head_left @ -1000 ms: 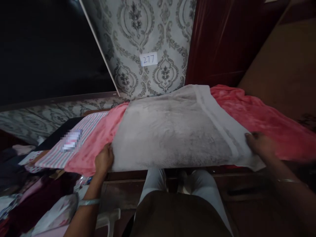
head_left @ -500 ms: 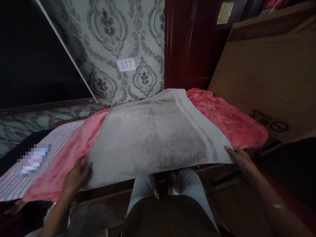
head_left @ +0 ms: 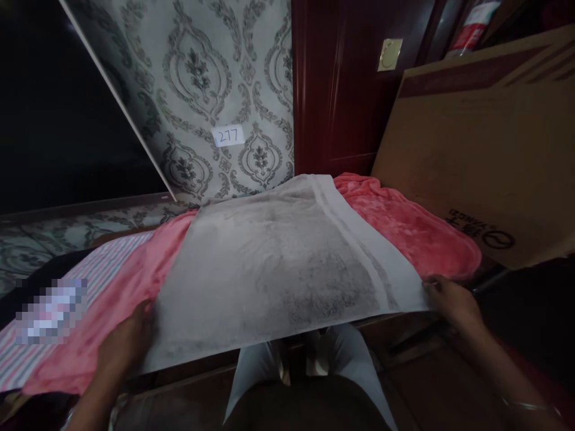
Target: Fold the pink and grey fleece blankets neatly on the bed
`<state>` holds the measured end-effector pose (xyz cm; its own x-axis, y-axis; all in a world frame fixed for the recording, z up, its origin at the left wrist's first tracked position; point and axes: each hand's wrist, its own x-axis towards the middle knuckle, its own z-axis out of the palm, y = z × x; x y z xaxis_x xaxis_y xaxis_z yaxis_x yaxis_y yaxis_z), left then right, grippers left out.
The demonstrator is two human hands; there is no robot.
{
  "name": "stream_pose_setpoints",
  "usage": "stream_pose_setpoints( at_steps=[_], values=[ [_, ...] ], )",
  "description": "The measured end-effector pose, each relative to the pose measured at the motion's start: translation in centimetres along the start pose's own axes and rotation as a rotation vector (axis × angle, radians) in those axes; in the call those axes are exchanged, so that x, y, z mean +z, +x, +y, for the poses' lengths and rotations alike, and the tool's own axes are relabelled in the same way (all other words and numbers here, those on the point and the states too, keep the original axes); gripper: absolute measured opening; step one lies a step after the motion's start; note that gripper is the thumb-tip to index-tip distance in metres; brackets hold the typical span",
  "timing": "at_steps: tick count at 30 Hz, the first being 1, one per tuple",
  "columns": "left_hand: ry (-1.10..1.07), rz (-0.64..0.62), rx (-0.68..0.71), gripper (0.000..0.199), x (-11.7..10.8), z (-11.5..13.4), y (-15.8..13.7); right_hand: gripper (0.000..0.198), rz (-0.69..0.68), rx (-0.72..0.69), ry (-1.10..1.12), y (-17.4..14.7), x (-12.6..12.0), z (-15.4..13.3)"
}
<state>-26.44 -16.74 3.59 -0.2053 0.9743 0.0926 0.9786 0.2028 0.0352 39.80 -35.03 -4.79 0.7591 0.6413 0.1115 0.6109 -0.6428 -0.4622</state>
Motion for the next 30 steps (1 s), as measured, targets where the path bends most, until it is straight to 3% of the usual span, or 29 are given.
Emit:
stream_pose_setpoints(
  at_steps=[2,5,8,11,13,17,22,26,30],
  values=[
    [0.088,0.031,0.096,0.053,-0.6,1.5,0.7,0.047,0.103,-0.103,-0.057,0.3,-0.4,-2.5],
    [0.062,0.112,0.327,0.057,-1.5,7.0,2.3,0.05,0.199,-0.414,0.03,1.1,0.3,-9.6],
    [-0.013,0.124,0.576,0.06,-1.2,14.2,4.4,0.055,0.136,-0.739,0.041,1.6,2.8,-17.8],
    [-0.045,0.086,0.649,0.061,0.8,19.2,5.5,0.058,-0.013,-0.798,-0.104,1.2,6.5,-22.6],
    [-0.02,0.023,0.663,0.06,2.8,20.4,5.5,0.058,-0.127,-0.802,-0.2,0.8,8.7,-23.4],
    [0.005,-0.003,0.657,0.06,5.4,19.5,5.0,0.06,-0.241,-0.776,-0.281,0.8,10.9,-22.2],
    [-0.057,-0.062,0.696,0.052,3.9,19.1,7.2,0.055,-0.241,-0.793,-0.249,2.3,9.7,-23.2],
    [-0.132,-0.021,0.713,0.049,1.5,22.5,10.9,0.05,-0.143,-0.822,-0.166,3.8,9.3,-27.3],
    [-0.122,-0.034,0.729,0.06,1.6,27.7,13.4,0.058,-0.184,-0.854,-0.166,5.7,11.7,-31.5]
  ],
)
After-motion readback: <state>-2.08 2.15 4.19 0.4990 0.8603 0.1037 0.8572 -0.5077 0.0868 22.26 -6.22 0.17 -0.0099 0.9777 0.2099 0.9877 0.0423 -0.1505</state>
